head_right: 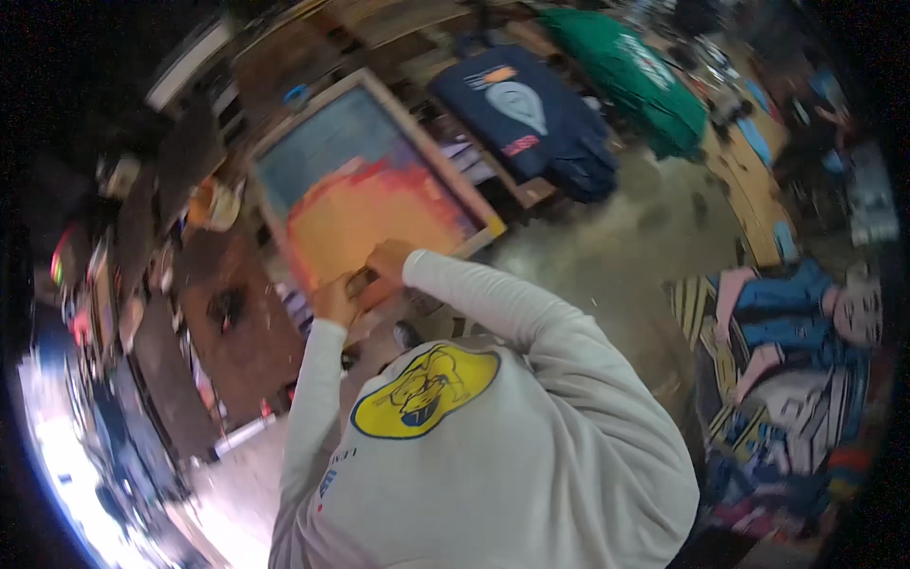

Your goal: The recorder is applying ink to a screen using a squeegee to print designs onto t-shirts.

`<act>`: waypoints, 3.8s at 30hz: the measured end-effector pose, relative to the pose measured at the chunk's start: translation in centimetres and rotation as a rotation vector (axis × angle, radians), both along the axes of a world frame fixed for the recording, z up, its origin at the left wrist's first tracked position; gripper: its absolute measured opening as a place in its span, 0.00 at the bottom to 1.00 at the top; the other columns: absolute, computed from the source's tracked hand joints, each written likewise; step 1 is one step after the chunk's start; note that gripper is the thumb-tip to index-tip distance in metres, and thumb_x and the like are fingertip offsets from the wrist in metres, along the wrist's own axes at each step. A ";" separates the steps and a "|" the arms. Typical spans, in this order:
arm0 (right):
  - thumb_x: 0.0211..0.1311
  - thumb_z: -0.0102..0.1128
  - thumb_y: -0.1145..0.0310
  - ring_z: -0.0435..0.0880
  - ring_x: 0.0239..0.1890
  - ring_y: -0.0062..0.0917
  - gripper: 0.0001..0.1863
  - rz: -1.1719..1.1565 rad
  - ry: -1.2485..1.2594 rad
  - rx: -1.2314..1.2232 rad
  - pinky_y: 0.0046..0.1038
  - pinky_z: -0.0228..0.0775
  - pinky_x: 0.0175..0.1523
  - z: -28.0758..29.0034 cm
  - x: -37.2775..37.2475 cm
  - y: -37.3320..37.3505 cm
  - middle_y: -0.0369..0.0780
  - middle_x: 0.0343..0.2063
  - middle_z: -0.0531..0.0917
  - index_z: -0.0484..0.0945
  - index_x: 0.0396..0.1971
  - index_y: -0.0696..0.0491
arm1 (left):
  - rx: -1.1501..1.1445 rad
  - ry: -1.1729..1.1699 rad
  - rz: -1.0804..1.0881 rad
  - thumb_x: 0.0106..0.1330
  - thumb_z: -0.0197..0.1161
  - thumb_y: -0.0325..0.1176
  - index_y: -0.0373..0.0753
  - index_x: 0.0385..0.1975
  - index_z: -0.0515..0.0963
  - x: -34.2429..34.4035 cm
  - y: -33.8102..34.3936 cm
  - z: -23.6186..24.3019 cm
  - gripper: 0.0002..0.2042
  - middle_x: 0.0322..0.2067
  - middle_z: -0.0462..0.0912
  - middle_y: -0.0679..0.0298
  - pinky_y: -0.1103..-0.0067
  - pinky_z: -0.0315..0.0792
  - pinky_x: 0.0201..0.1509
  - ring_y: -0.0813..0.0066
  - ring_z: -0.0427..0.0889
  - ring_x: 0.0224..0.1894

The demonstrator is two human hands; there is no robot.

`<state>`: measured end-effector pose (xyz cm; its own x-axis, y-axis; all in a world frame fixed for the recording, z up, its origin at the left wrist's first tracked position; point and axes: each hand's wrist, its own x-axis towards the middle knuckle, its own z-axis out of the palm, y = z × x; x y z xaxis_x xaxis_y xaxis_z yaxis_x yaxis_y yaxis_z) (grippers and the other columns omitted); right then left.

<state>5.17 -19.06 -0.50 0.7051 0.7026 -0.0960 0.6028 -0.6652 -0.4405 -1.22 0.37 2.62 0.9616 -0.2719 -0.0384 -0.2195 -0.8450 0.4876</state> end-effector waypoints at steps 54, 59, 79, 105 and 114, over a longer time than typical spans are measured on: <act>0.46 0.56 0.75 0.66 0.11 0.14 0.12 -1.550 0.174 1.565 0.19 0.53 0.15 5.2 -33.1 -32.6 0.33 0.19 0.77 0.78 0.34 0.56 | -0.576 0.021 -0.368 0.58 0.71 0.31 0.37 0.61 0.71 -12.2 -29.1 2.2 0.29 0.65 0.70 0.54 0.68 0.57 0.72 0.59 0.65 0.69; 0.47 0.55 0.75 0.66 0.11 0.14 0.12 -1.544 0.248 1.561 0.19 0.53 0.15 4.8 -33.0 -32.4 0.33 0.19 0.77 0.78 0.35 0.56 | -0.628 0.067 -0.331 0.59 0.71 0.31 0.37 0.61 0.71 -11.3 -28.8 1.4 0.29 0.64 0.71 0.55 0.69 0.59 0.71 0.60 0.67 0.68; 0.46 0.55 0.78 0.65 0.13 0.13 0.14 -1.575 0.272 1.548 0.20 0.49 0.16 4.9 -25.8 -21.5 0.33 0.22 0.78 0.77 0.36 0.56 | -0.721 0.197 -0.382 0.59 0.70 0.31 0.38 0.60 0.72 -4.5 -19.9 2.6 0.27 0.57 0.77 0.59 0.72 0.66 0.64 0.66 0.75 0.60; 0.45 0.61 0.74 0.80 0.23 0.20 0.15 -1.336 0.306 1.362 0.23 0.74 0.32 6.6 -13.2 -5.0 0.37 0.25 0.83 0.80 0.37 0.60 | -0.608 -0.064 -0.490 0.59 0.70 0.31 0.38 0.60 0.72 10.9 -5.3 7.0 0.27 0.59 0.76 0.57 0.65 0.65 0.66 0.62 0.73 0.63; 0.48 0.62 0.71 0.85 0.25 0.25 0.15 -1.281 0.185 0.878 0.28 0.78 0.35 5.8 -8.5 -4.4 0.43 0.23 0.84 0.82 0.37 0.61 | -0.374 -0.442 -0.838 0.46 0.54 0.18 0.35 0.62 0.67 12.5 -6.7 11.9 0.35 0.64 0.69 0.52 0.58 0.55 0.73 0.48 0.61 0.70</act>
<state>-3.37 -23.46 5.31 0.8797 -0.4536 -0.1429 -0.2466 -0.1781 -0.9526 11.32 -6.30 14.49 0.3633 -0.7862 0.4999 -0.8954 -0.1463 0.4206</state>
